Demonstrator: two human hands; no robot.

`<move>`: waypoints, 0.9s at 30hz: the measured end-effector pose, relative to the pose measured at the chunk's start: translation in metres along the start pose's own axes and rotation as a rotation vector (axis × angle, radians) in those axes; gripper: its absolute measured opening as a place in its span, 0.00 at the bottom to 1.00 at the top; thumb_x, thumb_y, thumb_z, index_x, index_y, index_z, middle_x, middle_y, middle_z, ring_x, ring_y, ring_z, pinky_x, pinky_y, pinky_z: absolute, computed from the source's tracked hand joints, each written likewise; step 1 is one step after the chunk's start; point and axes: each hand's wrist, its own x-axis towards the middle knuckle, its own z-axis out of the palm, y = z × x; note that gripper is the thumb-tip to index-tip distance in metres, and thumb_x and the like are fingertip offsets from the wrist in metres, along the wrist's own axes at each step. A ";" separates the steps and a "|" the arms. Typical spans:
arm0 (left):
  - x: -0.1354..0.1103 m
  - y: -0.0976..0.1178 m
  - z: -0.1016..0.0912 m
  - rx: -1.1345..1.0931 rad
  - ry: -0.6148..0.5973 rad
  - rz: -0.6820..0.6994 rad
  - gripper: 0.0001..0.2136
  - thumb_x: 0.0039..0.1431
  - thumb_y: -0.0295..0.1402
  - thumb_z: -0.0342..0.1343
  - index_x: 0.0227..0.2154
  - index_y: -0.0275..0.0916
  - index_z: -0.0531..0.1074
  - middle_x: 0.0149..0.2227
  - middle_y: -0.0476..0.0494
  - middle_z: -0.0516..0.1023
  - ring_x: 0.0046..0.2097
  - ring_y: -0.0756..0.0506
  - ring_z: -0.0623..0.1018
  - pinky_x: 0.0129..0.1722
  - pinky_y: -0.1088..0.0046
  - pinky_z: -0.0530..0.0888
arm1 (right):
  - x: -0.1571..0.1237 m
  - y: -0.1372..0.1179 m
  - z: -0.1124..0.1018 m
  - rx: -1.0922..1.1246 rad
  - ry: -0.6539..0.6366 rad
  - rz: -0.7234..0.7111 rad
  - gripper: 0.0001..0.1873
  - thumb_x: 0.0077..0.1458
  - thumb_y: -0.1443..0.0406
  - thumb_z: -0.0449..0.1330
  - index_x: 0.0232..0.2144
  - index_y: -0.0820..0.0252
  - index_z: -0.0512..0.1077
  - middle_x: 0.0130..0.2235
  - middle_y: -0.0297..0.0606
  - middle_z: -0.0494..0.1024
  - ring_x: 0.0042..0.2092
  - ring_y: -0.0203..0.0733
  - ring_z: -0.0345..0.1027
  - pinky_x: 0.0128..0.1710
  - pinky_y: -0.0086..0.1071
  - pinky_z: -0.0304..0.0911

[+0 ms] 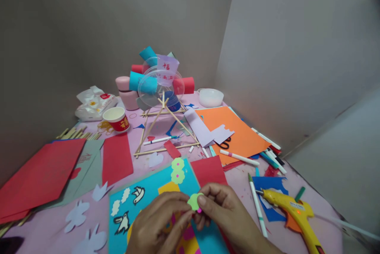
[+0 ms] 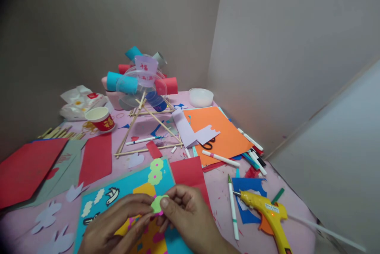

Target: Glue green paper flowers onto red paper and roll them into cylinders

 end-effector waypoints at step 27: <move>-0.008 -0.009 -0.010 0.255 -0.125 0.265 0.13 0.65 0.29 0.42 0.40 0.40 0.73 0.37 0.43 0.78 0.40 0.49 0.77 0.39 0.78 0.74 | 0.004 0.002 -0.001 0.101 -0.053 0.125 0.19 0.41 0.53 0.65 0.23 0.64 0.67 0.16 0.33 0.73 0.17 0.30 0.65 0.17 0.22 0.51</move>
